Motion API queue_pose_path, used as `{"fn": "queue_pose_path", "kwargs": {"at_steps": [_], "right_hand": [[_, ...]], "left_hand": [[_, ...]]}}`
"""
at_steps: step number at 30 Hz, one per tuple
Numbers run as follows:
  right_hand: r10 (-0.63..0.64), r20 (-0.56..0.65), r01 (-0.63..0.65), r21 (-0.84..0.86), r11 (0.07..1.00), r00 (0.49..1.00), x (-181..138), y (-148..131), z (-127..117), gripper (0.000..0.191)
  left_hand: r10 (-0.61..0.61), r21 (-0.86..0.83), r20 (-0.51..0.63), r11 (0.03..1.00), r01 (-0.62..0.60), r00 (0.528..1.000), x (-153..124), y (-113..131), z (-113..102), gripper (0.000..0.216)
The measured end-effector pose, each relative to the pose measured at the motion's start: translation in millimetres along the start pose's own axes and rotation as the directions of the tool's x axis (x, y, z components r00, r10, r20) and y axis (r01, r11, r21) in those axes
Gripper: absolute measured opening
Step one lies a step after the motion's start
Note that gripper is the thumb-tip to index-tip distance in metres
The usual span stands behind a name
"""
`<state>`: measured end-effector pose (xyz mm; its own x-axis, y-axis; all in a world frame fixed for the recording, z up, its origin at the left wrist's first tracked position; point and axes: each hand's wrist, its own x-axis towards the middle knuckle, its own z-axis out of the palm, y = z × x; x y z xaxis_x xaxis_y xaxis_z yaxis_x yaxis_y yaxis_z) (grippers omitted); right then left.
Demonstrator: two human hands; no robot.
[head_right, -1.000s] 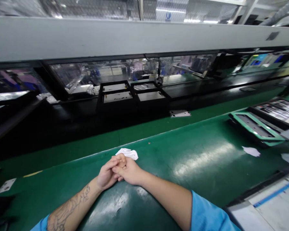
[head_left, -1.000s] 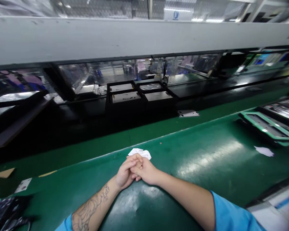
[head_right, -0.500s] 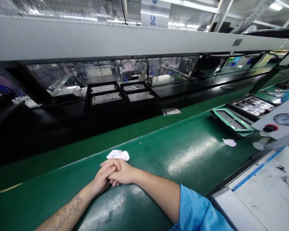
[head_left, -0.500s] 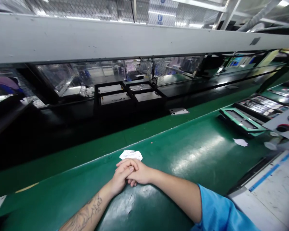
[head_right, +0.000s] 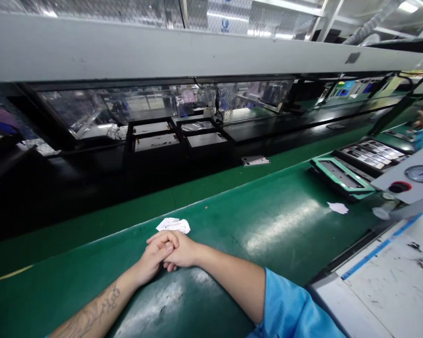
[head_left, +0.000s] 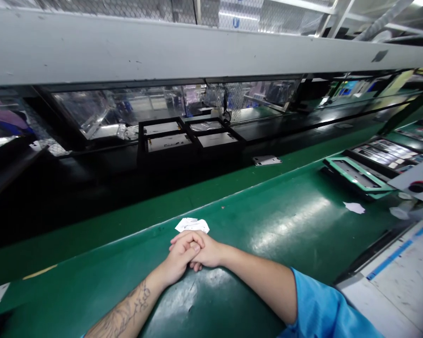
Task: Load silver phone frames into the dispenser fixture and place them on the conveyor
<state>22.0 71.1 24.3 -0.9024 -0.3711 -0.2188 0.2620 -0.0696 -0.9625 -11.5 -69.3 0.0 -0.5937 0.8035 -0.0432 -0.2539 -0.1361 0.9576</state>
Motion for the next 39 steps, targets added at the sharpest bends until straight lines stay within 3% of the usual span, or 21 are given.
{"fn": "queue_pose_path", "kwargs": {"at_steps": [39], "right_hand": [[0.022,0.006,-0.022,-0.026,0.999,1.000,-1.2,-4.3,0.8,0.063]], "left_hand": [[0.040,0.019,0.027,0.999,-0.041,0.999,-0.1,6.2,3.8,0.042]]}}
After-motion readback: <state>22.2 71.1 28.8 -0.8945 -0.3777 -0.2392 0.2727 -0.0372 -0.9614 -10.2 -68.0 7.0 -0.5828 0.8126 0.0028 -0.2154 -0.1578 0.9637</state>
